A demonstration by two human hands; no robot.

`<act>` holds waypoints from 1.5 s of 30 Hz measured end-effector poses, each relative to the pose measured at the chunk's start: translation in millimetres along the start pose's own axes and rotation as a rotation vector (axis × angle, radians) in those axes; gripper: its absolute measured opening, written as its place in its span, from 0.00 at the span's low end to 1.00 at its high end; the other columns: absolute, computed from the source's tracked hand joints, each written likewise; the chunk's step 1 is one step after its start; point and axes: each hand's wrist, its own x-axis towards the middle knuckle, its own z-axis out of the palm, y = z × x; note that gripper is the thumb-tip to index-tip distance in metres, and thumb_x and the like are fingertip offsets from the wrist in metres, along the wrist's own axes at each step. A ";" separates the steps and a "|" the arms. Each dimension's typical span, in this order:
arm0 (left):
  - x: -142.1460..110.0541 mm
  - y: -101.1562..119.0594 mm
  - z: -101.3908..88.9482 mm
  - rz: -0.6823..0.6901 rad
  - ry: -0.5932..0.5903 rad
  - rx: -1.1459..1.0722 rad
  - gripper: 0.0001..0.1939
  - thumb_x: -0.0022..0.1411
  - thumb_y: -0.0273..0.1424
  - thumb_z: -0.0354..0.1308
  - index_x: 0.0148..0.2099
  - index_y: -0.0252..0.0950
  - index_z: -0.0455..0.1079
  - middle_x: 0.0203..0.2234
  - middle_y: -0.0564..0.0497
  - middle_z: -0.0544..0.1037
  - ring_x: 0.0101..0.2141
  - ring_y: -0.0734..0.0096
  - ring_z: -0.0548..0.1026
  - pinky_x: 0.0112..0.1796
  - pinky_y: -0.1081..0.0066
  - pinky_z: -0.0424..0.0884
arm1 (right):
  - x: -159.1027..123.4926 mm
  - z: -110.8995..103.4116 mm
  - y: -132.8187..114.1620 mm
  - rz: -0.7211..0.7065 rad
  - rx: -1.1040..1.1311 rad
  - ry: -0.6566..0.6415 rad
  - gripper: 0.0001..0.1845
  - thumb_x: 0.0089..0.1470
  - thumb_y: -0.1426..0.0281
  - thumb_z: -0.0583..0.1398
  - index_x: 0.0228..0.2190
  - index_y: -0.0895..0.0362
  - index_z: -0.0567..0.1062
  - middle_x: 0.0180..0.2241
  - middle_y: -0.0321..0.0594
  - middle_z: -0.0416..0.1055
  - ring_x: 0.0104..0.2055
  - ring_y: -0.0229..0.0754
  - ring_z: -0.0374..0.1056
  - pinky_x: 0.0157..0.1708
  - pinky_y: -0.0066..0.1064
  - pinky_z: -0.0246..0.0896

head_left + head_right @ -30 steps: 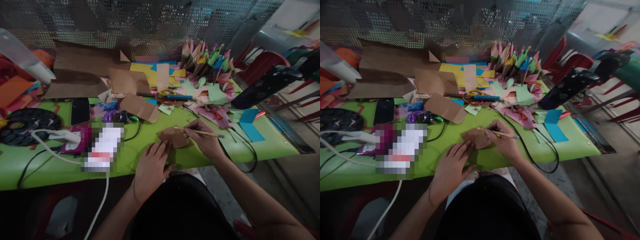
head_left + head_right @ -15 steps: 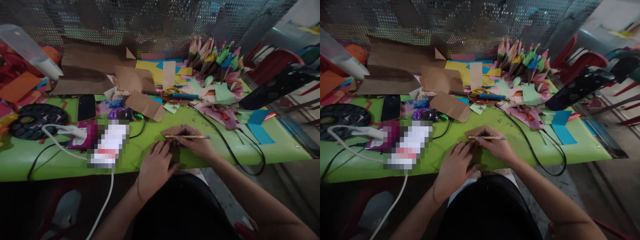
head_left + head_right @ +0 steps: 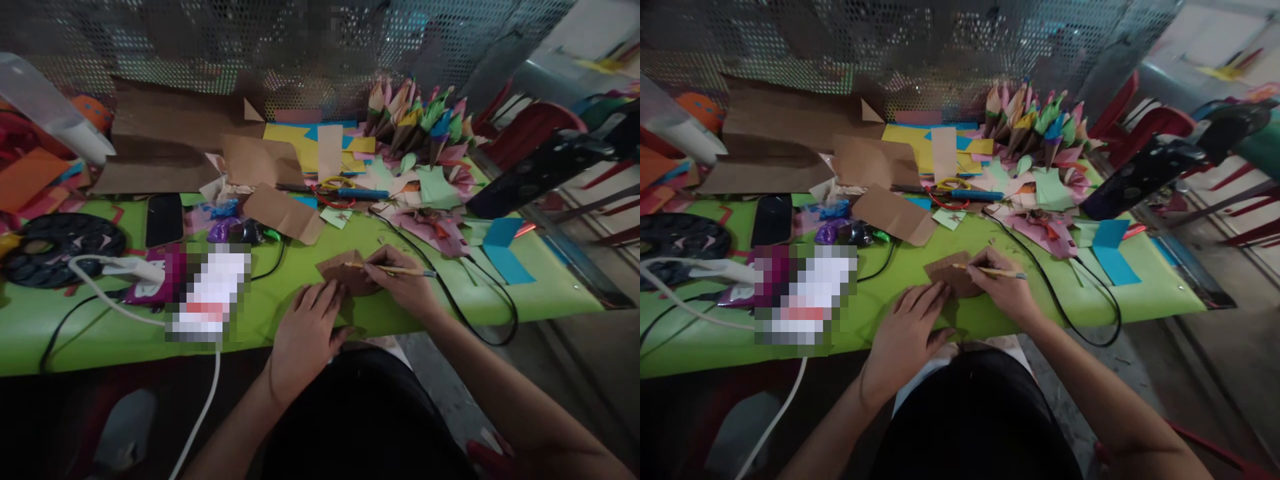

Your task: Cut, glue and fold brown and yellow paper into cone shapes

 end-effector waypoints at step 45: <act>-1.5 0.7 4.4 0.017 0.061 -0.039 0.28 0.68 0.40 0.57 0.65 0.31 0.63 0.55 0.41 0.74 0.58 0.53 0.68 0.59 0.53 0.64 | -8.2 16.9 -18.0 -0.077 -0.021 -0.195 0.08 0.55 0.63 0.62 0.30 0.54 0.76 0.28 0.37 0.76 0.29 0.39 0.70 0.30 0.30 0.62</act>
